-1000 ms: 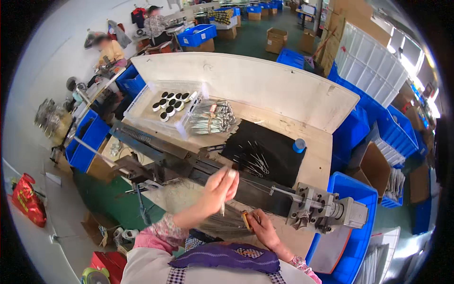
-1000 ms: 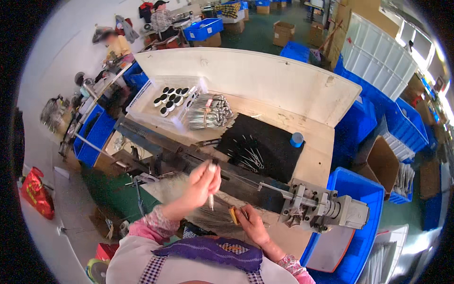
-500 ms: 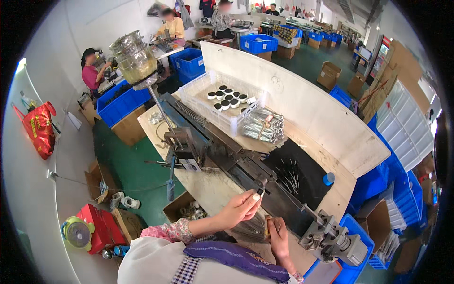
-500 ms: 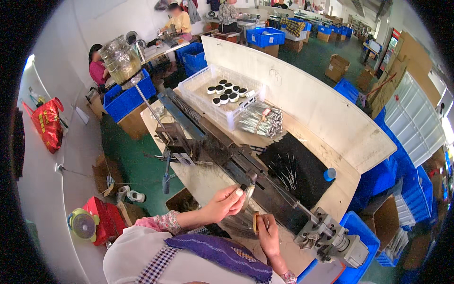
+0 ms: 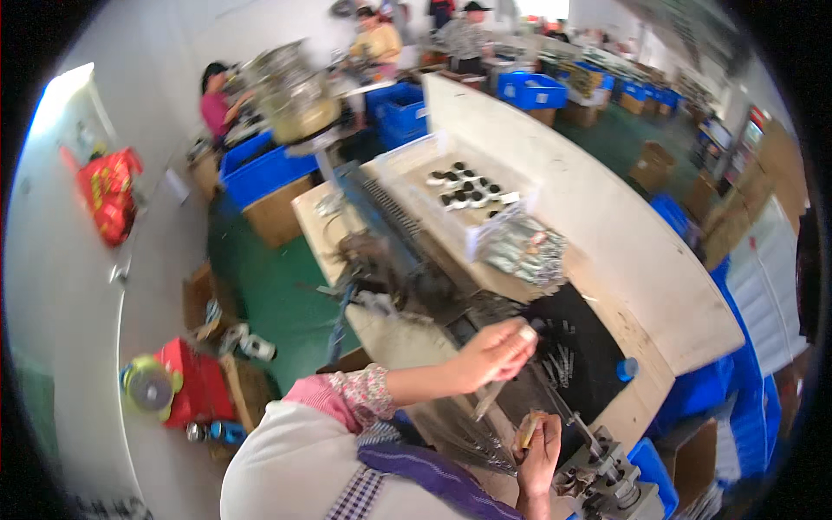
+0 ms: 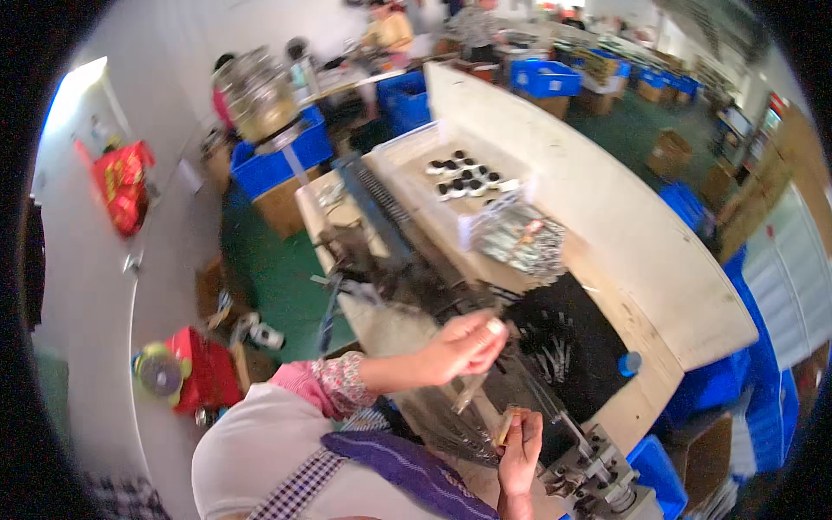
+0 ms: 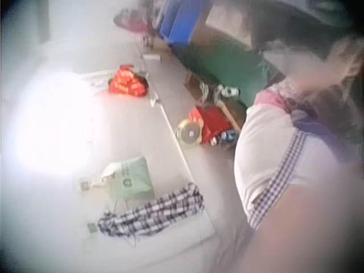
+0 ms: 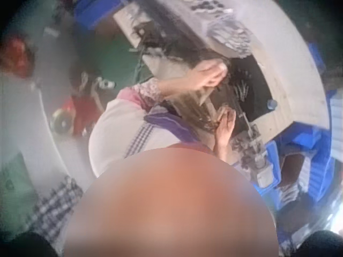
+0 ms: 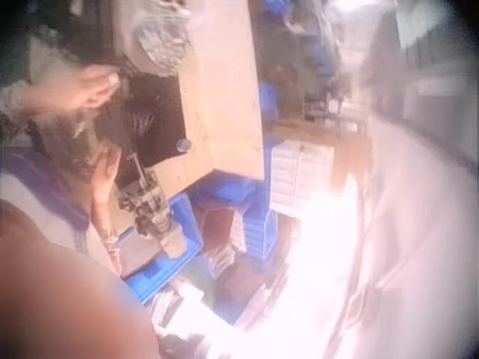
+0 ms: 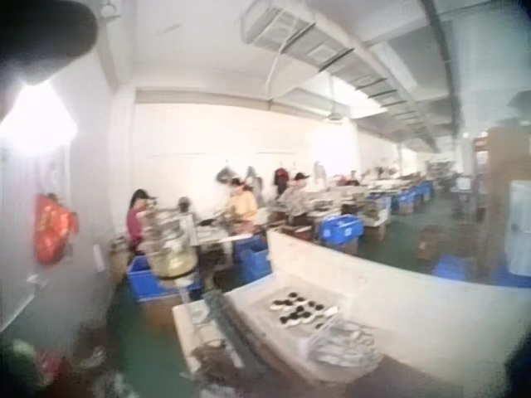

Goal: The recorder is assembling small metal brushes by inserting thin bristles into a metal base using a machine.

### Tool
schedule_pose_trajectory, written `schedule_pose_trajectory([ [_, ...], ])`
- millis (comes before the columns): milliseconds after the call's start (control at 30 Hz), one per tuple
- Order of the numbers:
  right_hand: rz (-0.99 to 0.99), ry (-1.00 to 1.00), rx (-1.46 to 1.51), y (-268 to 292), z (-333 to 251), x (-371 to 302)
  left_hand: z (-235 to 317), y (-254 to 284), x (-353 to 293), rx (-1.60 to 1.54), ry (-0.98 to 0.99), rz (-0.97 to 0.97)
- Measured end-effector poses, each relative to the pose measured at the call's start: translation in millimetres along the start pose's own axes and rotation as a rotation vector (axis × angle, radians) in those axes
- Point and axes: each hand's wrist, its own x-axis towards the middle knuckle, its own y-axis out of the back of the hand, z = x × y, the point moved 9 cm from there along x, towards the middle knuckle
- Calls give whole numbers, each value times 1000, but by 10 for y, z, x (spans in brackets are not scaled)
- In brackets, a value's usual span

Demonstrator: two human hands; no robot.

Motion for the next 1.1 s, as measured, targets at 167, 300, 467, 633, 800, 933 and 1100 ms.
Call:
schedule_pose_trajectory([
  [167,-198,-68,101,-490,15,50,-344,205,-508,8,75,82],
  [300,-398,-100,153,-1054,-78,103,-20,697,-1024,17,6,312],
  [467,-512,-139,168,-1567,-283,409,745,1416,-1368,302,-316,672],
  [633,-492,-107,253,-1492,-268,626,569,1434,-1345,141,-228,643],
  [800,-302,-191,247,-1018,-173,384,-416,817,-955,-34,91,249],
  [933,15,-77,69,-383,-162,234,-785,186,-623,-107,165,-25],
  [1100,214,264,-921,14,-1052,152,-768,-140,-411,-15,93,-116],
])
